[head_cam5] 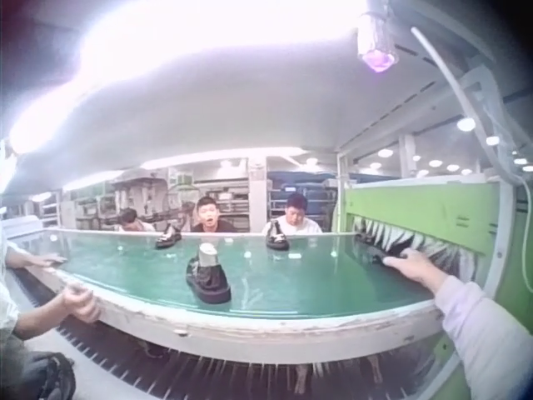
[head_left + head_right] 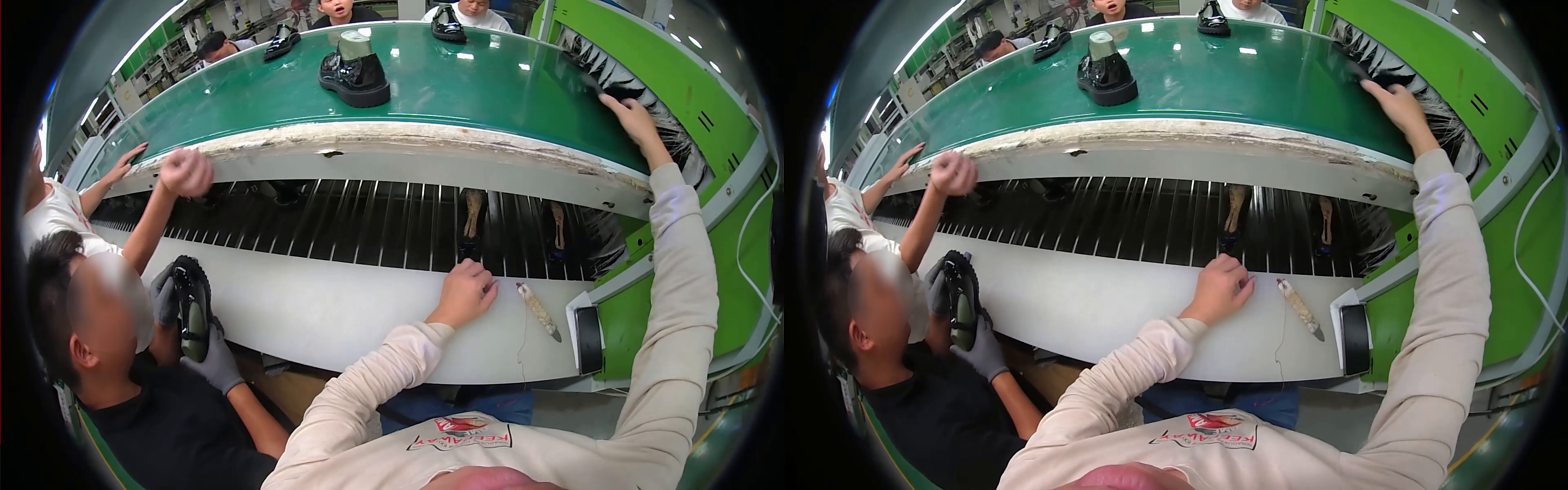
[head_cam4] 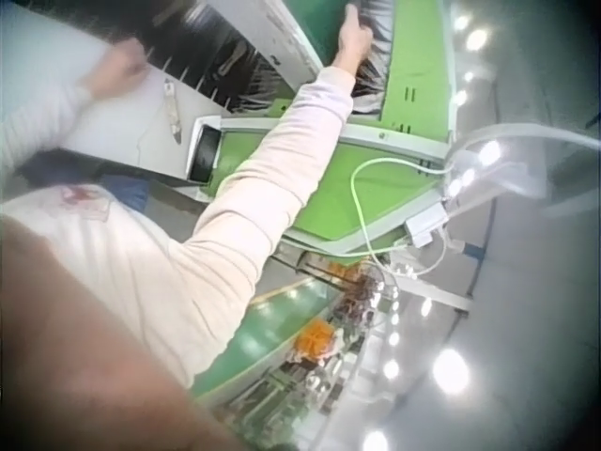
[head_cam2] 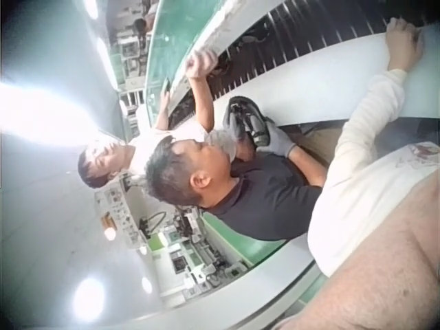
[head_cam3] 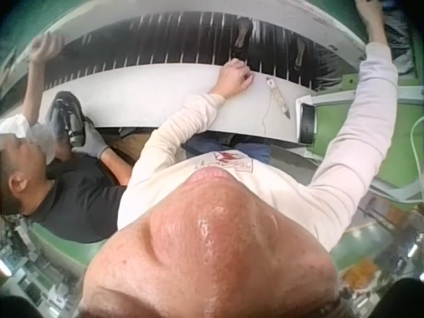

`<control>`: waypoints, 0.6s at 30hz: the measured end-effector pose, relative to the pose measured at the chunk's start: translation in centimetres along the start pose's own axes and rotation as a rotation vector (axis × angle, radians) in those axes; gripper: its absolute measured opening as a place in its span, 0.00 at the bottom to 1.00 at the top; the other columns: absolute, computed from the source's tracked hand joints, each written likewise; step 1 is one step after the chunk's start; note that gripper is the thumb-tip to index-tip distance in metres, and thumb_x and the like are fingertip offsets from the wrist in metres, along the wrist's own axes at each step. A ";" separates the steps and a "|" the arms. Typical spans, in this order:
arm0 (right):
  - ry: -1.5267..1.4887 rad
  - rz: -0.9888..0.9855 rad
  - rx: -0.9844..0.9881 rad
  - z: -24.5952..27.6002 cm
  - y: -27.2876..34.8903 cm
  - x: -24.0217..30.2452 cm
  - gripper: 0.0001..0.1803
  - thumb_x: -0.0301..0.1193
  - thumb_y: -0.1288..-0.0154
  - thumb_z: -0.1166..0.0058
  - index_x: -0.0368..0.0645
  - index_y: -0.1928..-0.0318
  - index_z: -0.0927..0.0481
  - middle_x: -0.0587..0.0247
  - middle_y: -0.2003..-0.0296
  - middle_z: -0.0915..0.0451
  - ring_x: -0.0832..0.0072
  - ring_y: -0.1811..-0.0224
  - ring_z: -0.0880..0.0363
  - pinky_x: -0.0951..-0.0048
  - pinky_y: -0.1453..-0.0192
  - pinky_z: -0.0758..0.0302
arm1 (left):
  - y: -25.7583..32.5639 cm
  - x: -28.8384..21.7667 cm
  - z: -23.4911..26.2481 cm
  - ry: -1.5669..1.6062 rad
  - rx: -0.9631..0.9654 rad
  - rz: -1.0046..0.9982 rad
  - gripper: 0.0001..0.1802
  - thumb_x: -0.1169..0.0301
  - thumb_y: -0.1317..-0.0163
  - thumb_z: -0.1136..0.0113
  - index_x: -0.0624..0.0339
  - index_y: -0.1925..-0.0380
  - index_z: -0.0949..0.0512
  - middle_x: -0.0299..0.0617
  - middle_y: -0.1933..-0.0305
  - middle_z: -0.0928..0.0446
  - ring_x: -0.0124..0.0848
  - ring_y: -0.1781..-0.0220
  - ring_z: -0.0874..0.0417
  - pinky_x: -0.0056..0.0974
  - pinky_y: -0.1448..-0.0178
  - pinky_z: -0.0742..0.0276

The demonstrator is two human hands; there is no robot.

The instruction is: Assemble and inspect shoes on a factory production line.

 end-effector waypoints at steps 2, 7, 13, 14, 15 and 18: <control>-0.039 0.168 0.032 -3.4 3.2 7.6 0.63 0.74 0.41 0.33 0.32 0.24 0.25 0.37 0.34 0.16 0.53 0.32 0.15 0.59 0.28 0.22 | 0.3 0.3 -0.4 0.025 0.046 -0.042 0.09 0.69 0.39 0.27 0.59 0.75 0.16 0.42 0.69 0.20 0.46 0.58 0.18 0.50 0.54 0.20; -0.193 0.273 0.311 -5.5 6.5 17.2 0.59 0.78 0.38 0.38 0.46 0.21 0.25 0.57 0.56 0.14 0.73 0.59 0.19 0.70 0.54 0.22 | -0.1 0.6 0.3 0.107 0.056 -0.001 0.10 0.69 0.38 0.26 0.59 0.74 0.17 0.43 0.68 0.21 0.45 0.60 0.19 0.49 0.56 0.20; 0.655 0.113 -0.019 -4.1 -9.4 -2.8 0.50 0.73 0.31 0.45 0.40 0.32 0.15 0.37 0.37 0.13 0.45 0.32 0.15 0.48 0.29 0.21 | -0.8 0.7 -0.1 0.063 0.079 -0.011 0.08 0.69 0.39 0.27 0.60 0.72 0.15 0.44 0.67 0.20 0.45 0.58 0.18 0.49 0.55 0.19; 0.692 0.003 -0.123 -1.3 -11.5 -10.6 0.51 0.73 0.30 0.45 0.41 0.27 0.19 0.34 0.33 0.17 0.43 0.30 0.17 0.46 0.26 0.23 | -1.4 0.2 -1.1 0.065 0.079 -0.010 0.08 0.69 0.39 0.27 0.60 0.72 0.15 0.44 0.67 0.20 0.45 0.58 0.18 0.49 0.55 0.19; 0.661 -0.053 -0.212 -0.1 -12.5 -17.4 0.52 0.71 0.29 0.44 0.42 0.23 0.25 0.32 0.31 0.20 0.41 0.27 0.20 0.46 0.23 0.24 | -1.6 0.0 -2.1 0.088 0.086 -0.031 0.09 0.68 0.38 0.27 0.60 0.73 0.16 0.43 0.67 0.21 0.45 0.59 0.18 0.48 0.56 0.19; 0.748 0.014 -0.104 8.8 -21.8 -26.7 0.51 0.66 0.24 0.47 0.25 0.29 0.23 0.25 0.31 0.22 0.39 0.22 0.27 0.50 0.19 0.30 | 0.8 0.2 1.4 0.140 -0.080 -0.046 0.10 0.67 0.37 0.27 0.59 0.73 0.17 0.42 0.68 0.21 0.44 0.59 0.18 0.47 0.57 0.18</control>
Point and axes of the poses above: each hand's wrist, its own y-axis away from the middle knuckle, its own z-axis out of the back of the hand, x = y × z, the point moved 5 cm from there along -y, towards the middle knuckle
